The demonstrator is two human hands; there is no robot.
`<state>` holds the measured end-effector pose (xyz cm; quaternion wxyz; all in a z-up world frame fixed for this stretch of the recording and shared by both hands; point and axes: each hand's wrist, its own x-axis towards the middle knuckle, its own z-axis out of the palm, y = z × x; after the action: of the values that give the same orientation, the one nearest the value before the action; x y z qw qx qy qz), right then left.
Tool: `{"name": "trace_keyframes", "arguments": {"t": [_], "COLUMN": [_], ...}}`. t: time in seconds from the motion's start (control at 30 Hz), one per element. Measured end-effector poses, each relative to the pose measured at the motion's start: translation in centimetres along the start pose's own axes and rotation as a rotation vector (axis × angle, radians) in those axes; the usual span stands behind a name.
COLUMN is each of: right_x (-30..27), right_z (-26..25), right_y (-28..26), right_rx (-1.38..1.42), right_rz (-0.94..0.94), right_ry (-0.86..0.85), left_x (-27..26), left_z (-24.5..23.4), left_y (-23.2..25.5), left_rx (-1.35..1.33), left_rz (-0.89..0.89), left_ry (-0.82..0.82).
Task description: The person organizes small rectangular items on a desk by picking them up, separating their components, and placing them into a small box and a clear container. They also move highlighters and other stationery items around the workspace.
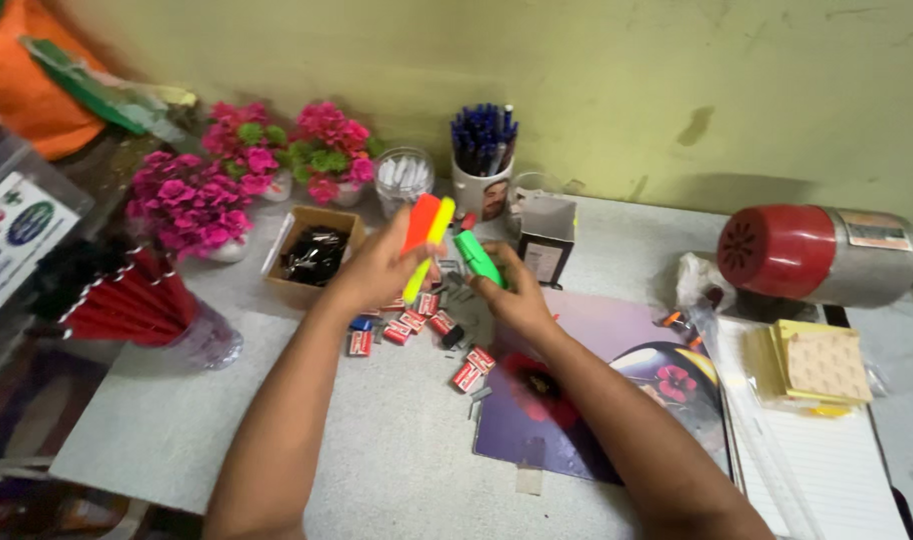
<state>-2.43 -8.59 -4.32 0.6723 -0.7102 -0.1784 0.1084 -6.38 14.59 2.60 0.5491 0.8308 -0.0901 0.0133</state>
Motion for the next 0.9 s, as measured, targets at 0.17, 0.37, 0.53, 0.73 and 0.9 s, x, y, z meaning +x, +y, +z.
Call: {"name": "trace_keyframes", "arguments": {"t": [0.17,0.37,0.53,0.73,0.9], "right_x": [-1.1,-3.5,-5.2,-5.3,-4.9], "right_z": [0.8,3.2,7.4,9.4,9.4], "right_y": [-1.8,-5.1,-5.9,-6.0,-4.9], "right_rx": [0.058,-0.258,-0.512,-0.535,-0.465], "right_rz": [0.016,-0.304,-0.318,-0.274,-0.364], "right_ry": [-0.032,-0.302,-0.411,-0.426,-0.463], "left_x": [-10.8,-17.4,-19.2,-20.4,-21.6], "left_z": [1.1,0.0,-1.5,-1.3,-3.0], "left_y": [1.4,0.2,0.0,0.7,0.0], "left_rx": [0.471,1.037,1.043,0.967,0.693], "left_rz": [0.014,0.011,0.018,0.020,-0.134], "left_ry": [-0.068,-0.051,0.107,0.255,0.248]}}
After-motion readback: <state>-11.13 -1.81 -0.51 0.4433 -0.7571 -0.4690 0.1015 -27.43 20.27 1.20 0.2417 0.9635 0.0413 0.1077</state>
